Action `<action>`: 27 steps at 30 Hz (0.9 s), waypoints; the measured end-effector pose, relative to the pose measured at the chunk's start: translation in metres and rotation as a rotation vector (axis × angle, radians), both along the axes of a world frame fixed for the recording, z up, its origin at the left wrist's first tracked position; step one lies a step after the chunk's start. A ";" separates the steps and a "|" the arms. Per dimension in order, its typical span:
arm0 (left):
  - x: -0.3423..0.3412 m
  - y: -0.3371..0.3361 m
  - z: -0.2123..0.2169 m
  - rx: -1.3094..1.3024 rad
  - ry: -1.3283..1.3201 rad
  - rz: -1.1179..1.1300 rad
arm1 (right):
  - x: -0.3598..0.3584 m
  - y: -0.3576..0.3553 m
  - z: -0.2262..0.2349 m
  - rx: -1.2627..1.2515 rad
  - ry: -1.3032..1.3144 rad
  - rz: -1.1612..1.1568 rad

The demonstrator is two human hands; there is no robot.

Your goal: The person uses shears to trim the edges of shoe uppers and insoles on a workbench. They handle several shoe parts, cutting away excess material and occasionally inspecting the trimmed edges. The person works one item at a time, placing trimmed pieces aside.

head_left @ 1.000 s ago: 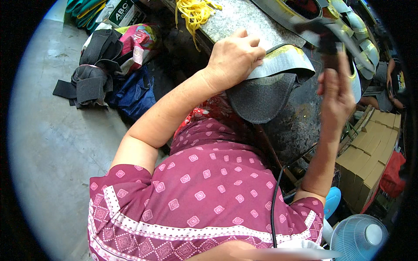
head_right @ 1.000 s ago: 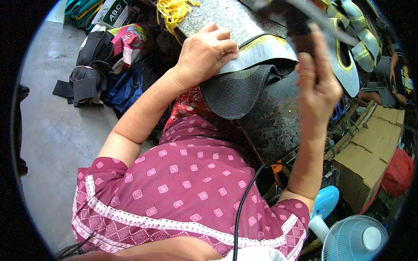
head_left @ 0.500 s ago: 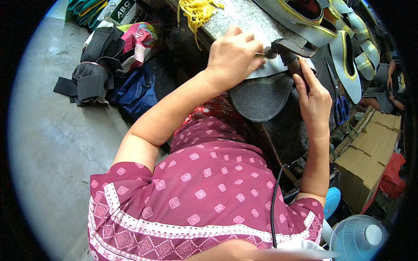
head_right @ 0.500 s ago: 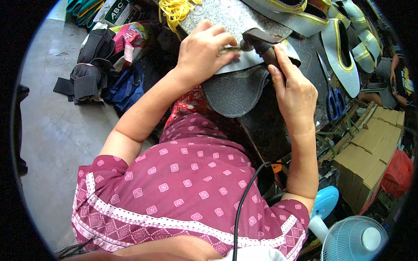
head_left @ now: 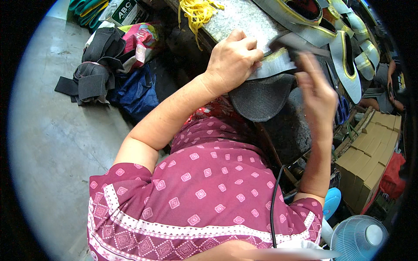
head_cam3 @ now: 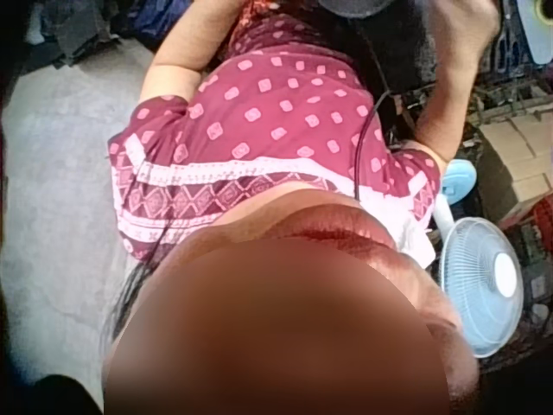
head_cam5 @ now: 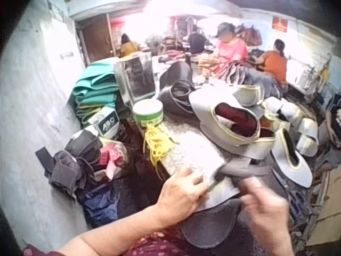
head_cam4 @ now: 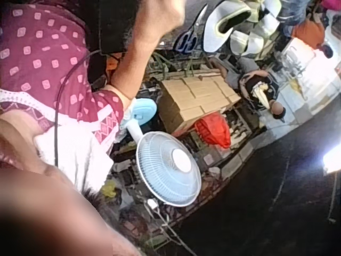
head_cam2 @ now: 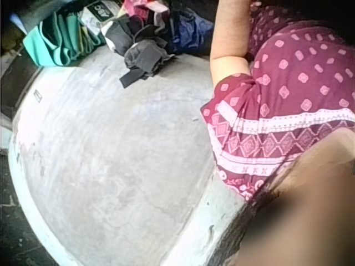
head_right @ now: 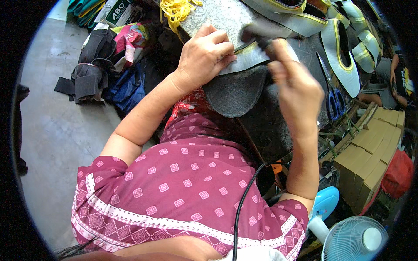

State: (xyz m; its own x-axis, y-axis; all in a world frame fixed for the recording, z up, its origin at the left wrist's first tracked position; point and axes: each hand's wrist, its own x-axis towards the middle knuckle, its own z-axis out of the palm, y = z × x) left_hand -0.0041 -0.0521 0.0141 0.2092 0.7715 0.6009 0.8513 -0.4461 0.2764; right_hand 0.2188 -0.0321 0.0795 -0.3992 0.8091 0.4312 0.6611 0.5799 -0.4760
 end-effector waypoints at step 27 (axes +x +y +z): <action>0.003 0.027 0.070 -0.368 -0.168 -0.263 | 0.090 -0.020 0.001 -0.212 0.647 -0.127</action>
